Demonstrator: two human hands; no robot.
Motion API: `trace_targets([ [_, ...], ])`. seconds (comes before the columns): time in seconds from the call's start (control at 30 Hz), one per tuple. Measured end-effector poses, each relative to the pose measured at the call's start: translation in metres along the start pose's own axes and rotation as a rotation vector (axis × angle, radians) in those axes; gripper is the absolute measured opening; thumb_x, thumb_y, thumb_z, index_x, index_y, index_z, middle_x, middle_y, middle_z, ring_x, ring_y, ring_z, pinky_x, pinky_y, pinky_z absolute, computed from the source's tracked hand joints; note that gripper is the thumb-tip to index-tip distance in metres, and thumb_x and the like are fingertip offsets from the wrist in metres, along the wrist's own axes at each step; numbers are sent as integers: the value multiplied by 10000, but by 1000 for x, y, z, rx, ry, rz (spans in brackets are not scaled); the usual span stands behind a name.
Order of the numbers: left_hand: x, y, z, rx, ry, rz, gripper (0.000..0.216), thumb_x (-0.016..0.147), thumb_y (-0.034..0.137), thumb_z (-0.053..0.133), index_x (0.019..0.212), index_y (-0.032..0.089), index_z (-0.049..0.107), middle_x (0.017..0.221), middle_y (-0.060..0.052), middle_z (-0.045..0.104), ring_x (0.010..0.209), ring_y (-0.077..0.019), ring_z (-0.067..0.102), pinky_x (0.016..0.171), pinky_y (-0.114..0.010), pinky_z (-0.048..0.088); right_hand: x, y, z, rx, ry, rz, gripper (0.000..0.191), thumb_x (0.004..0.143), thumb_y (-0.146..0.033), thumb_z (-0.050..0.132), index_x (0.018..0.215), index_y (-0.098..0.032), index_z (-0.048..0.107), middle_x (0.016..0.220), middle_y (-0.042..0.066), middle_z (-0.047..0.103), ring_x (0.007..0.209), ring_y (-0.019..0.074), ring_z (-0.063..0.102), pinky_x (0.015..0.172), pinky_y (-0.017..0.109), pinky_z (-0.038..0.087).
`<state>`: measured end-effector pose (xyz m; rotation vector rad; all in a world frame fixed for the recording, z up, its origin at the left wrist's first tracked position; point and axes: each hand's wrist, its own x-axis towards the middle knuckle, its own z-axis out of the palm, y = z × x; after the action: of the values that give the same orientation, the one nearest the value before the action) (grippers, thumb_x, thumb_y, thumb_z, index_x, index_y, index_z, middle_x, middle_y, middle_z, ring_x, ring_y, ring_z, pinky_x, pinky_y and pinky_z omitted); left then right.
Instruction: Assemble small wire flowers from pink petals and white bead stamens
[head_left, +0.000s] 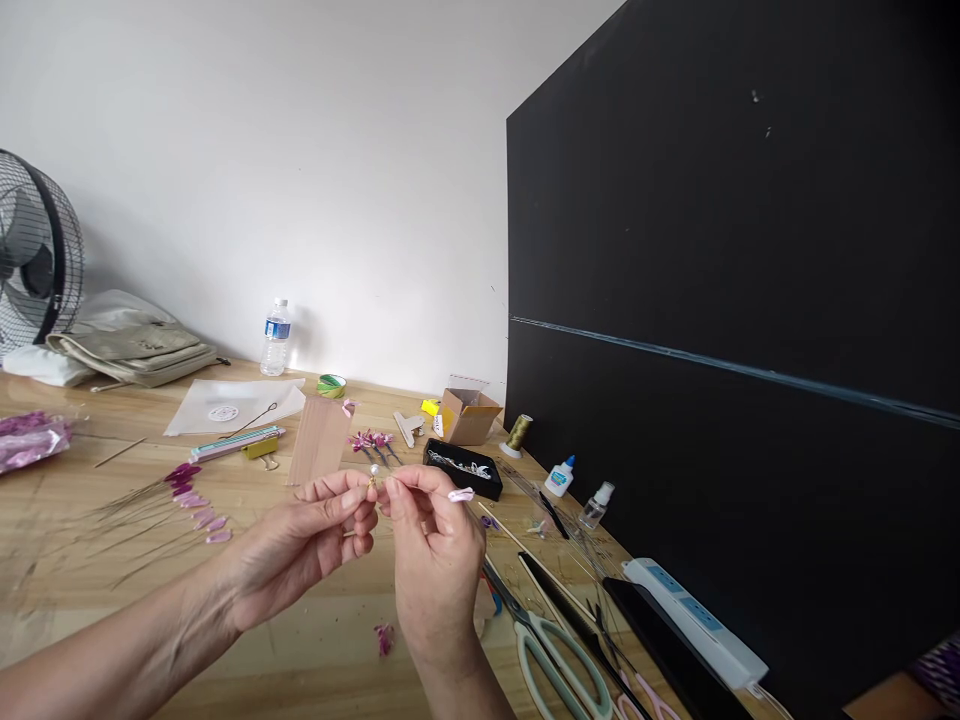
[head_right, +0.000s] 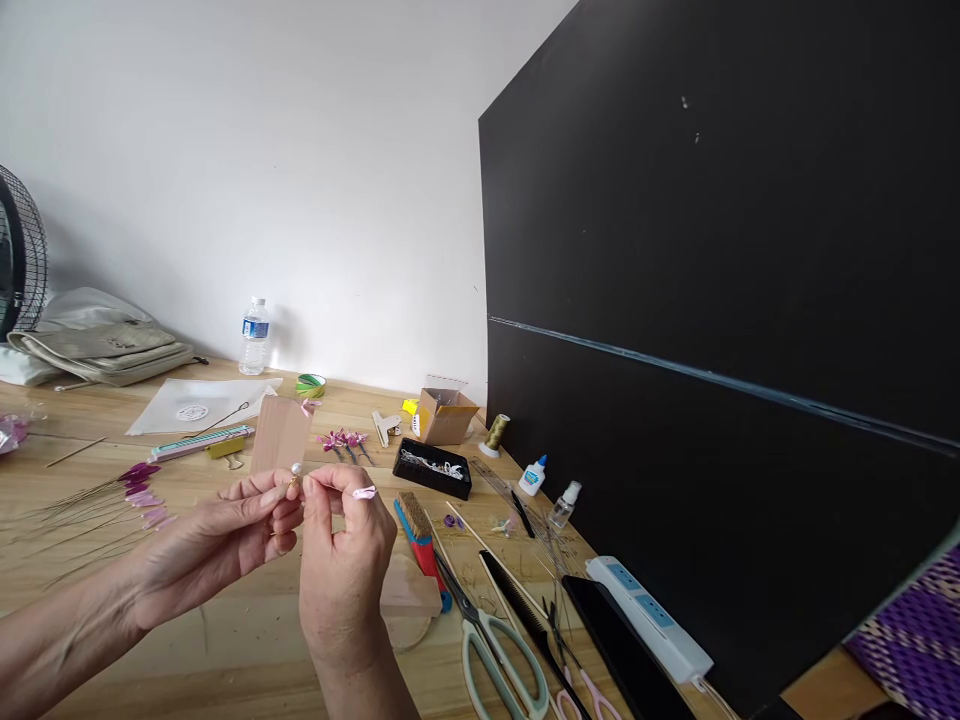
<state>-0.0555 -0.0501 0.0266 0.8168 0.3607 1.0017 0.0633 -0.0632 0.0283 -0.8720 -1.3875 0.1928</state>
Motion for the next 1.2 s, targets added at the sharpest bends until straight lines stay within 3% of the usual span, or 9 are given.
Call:
trace_targets([
  [0.53,0,-1,3,115,43,53,68,713,201,641,649,185,656,600,25,537,569,-78,467,602,-168,419,0,2,0,-96,3,-62,90,775,-147,509,703,-167,559,634,-8,610,560,133,581,530,238,452],
  [1.07,-1,-2,3,136,52,47,69,708,198,656,651,160,644,579,25,543,565,-68,467,604,-170,409,1,4,2,187,-39,186,103,749,-155,527,659,-156,576,580,-14,604,532,121,561,510,223,459],
  [1.2,0,-2,1,106,40,30,55,695,193,671,683,148,641,587,20,543,552,-64,474,590,-174,413,2,6,-1,162,-54,146,81,745,-131,539,689,-163,589,615,-19,627,564,119,583,545,226,471],
])
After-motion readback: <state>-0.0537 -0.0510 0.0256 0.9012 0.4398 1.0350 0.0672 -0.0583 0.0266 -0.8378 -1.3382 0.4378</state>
